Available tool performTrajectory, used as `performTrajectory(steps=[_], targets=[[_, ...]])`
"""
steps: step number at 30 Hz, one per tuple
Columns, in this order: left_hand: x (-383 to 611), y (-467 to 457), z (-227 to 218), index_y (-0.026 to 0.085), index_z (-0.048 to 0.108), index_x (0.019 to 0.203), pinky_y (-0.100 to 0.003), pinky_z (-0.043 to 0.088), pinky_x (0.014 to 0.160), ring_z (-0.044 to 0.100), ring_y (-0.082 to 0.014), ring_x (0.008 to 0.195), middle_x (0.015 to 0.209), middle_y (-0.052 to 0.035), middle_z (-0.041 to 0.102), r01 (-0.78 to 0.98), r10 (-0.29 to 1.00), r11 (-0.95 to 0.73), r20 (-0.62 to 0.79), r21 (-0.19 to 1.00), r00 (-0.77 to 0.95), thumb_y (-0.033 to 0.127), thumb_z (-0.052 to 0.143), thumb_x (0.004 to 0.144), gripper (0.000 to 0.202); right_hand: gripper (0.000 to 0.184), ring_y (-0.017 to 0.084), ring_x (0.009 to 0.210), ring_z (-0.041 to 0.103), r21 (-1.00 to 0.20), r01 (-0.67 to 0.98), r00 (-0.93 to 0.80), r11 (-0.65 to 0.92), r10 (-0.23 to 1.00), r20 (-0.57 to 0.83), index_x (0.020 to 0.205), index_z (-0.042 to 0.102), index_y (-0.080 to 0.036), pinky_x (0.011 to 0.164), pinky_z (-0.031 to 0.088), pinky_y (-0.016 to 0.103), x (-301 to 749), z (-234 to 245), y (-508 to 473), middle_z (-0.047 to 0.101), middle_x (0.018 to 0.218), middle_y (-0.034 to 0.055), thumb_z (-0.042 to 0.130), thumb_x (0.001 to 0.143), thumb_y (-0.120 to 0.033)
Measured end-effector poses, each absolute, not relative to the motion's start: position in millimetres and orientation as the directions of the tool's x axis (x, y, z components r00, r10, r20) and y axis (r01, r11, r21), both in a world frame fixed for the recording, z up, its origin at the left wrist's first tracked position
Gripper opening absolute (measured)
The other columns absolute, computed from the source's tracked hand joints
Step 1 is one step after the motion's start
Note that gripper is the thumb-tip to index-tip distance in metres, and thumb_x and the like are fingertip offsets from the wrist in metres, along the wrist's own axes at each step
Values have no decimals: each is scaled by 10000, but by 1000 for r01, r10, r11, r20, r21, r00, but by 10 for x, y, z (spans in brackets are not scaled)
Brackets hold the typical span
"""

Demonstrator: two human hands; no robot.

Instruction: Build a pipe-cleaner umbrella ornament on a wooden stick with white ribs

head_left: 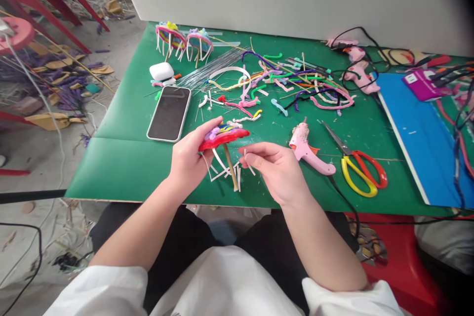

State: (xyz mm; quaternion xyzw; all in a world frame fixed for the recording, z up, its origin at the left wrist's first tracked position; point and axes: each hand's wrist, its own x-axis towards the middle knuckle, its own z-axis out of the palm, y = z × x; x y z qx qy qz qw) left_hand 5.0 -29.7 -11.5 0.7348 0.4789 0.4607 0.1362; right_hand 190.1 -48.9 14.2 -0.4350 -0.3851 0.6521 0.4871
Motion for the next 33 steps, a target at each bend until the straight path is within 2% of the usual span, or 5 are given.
performTrajectory(steps=[7,14,19,26,33], targets=[[67,-323,-89,254,550,1295,-261,559,898,682,-171,1052,1184,-38,701,565,761,-595,626,572,167,99,572,854,468,92,76,580,660,-901,-365,-176,-235,968,-181,716,765,-252,586,538,174,1889,233,-549,738,675,-38,838,667,-225],[76,-342,-61,244,546,1298,-262,573,877,692,-172,1027,1177,-47,702,625,679,-644,706,441,201,161,583,884,424,73,75,582,657,-884,-358,-249,-300,943,-220,703,734,-218,594,533,170,1882,273,-582,711,617,-41,806,711,-222],[65,-336,-73,248,531,1314,-258,574,875,692,-175,1025,1189,-43,696,625,672,-654,706,426,222,179,609,875,451,100,82,564,643,-867,-363,-289,-342,926,-244,717,711,-206,569,532,185,1885,274,-597,707,615,-36,801,722,-248],[64,-333,-67,246,532,1311,-267,579,865,698,-183,1013,1183,-45,699,630,664,-657,713,414,224,210,607,883,436,145,73,496,585,-880,-368,-265,-301,941,-210,680,682,-188,507,503,186,1886,296,-582,672,569,-43,798,721,-267],[64,-345,-72,274,522,1329,-252,561,902,688,-173,1040,1198,-24,693,619,680,-651,699,438,221,219,590,894,443,100,95,508,609,-910,-306,-237,-280,948,-212,731,701,-190,510,521,217,1892,320,-619,693,613,-25,754,757,-272]])
